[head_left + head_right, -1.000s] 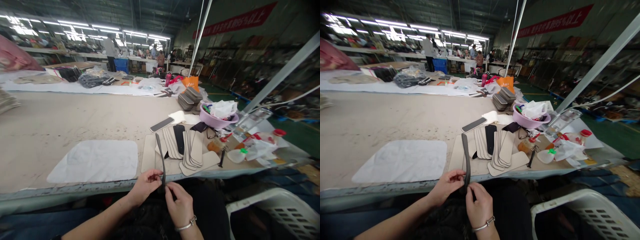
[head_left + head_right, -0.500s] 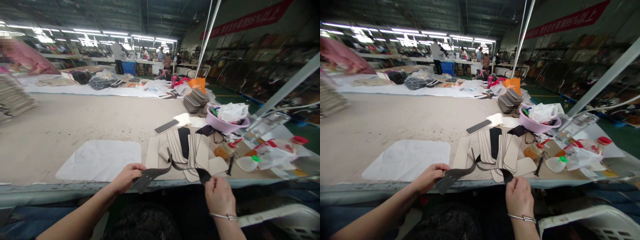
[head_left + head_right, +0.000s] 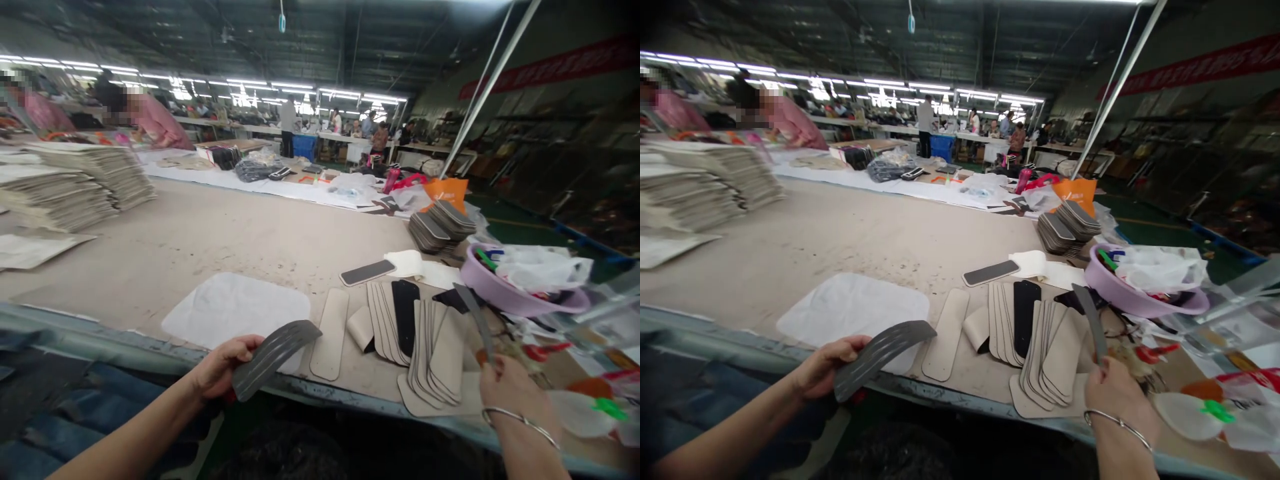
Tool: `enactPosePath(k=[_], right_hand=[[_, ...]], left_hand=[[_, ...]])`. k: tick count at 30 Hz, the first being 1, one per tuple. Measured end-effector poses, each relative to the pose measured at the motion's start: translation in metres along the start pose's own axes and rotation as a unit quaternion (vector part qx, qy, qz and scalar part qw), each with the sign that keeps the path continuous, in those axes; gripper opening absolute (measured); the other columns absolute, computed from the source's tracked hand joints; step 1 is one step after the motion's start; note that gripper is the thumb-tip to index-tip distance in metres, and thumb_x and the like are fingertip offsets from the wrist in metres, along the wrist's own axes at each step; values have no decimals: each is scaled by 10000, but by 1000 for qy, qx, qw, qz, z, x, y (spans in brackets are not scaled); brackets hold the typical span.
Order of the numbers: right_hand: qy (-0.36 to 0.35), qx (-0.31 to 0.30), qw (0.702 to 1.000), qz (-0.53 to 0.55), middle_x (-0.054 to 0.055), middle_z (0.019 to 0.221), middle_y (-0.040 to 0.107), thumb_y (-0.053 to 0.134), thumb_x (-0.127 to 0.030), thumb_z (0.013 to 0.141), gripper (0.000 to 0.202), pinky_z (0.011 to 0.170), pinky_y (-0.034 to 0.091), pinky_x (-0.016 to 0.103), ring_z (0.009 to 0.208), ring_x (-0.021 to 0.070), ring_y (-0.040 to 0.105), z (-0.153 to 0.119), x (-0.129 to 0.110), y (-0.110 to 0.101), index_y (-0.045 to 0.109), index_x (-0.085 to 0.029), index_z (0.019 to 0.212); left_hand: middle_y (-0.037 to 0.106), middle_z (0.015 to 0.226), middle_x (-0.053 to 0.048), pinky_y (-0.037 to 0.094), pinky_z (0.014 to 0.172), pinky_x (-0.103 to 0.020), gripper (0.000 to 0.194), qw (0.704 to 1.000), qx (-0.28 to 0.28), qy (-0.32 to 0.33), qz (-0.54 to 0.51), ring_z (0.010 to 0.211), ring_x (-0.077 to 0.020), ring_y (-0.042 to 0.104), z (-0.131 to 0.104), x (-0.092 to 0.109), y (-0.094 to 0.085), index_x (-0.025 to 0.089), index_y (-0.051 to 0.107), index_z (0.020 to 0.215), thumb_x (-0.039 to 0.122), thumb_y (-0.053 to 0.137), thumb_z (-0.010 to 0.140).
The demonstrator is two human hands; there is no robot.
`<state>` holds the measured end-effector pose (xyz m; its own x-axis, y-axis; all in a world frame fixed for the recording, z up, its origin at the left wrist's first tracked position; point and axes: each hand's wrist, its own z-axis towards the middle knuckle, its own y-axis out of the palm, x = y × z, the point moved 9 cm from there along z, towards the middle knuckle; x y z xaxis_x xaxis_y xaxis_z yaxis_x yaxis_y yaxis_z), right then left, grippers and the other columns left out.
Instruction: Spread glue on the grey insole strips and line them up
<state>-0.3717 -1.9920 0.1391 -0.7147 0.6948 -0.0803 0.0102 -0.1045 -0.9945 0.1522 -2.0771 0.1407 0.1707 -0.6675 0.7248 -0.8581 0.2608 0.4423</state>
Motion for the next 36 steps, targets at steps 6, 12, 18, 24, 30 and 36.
enactPosePath(k=[6, 12, 18, 24, 30, 36], right_hand=[[-211, 132, 965, 82, 152, 977, 650, 416, -296, 805, 343, 752, 499, 417, 864, 293, 629, -37, -62, 9, 710, -165, 924], [-404, 107, 879, 230, 123, 1133, 620, 512, -389, 882, 412, 860, 519, 373, 1017, 238, 597, -142, -171, -30, 585, -165, 1219], [-473, -45, 856, 205, 151, 1316, 518, 741, -428, 694, 838, 972, 467, 491, 1210, 342, 474, -207, -253, 17, 393, -145, 1402], [-532, -100, 825, 163, 66, 973, 634, 785, -250, 670, 575, 811, 538, 367, 927, 246, 576, -209, -261, 28, 584, -194, 1207], [-519, -3, 827, 215, 16, 770, 612, 538, -240, 895, 116, 609, 478, 245, 687, 144, 597, -199, -241, -1, 641, -219, 943], [-395, 44, 831, 388, 21, 731, 631, 558, -300, 882, 153, 580, 473, 218, 634, 118, 599, -195, -271, -61, 660, -189, 856]], left_hand=[[694, 868, -157, 490, 650, -278, 445, 1000, -26, 11, -5, 732, -219, 631, 1, 4, 8, 43, 678, 974, 159, 510, 579], [690, 905, -144, 485, 663, -266, 451, 998, -47, 13, -39, 752, -209, 631, 4, 4, 8, 61, 659, 1034, 155, 517, 616], [681, 836, -99, 484, 580, -246, 412, 994, 23, 58, -92, 638, -171, 603, 3, 24, -15, 103, 665, 1023, 140, 522, 638], [682, 847, -102, 515, 595, -271, 414, 989, 46, 61, -125, 658, -183, 611, -4, 28, -34, 96, 667, 1019, 128, 516, 634], [684, 795, -93, 512, 574, -270, 378, 987, 46, 76, -132, 618, -186, 612, -14, 35, -41, 98, 684, 961, 140, 519, 623], [697, 808, -111, 514, 569, -257, 394, 986, 62, 125, -91, 638, -195, 630, -29, 55, -52, 82, 692, 948, 152, 555, 585]])
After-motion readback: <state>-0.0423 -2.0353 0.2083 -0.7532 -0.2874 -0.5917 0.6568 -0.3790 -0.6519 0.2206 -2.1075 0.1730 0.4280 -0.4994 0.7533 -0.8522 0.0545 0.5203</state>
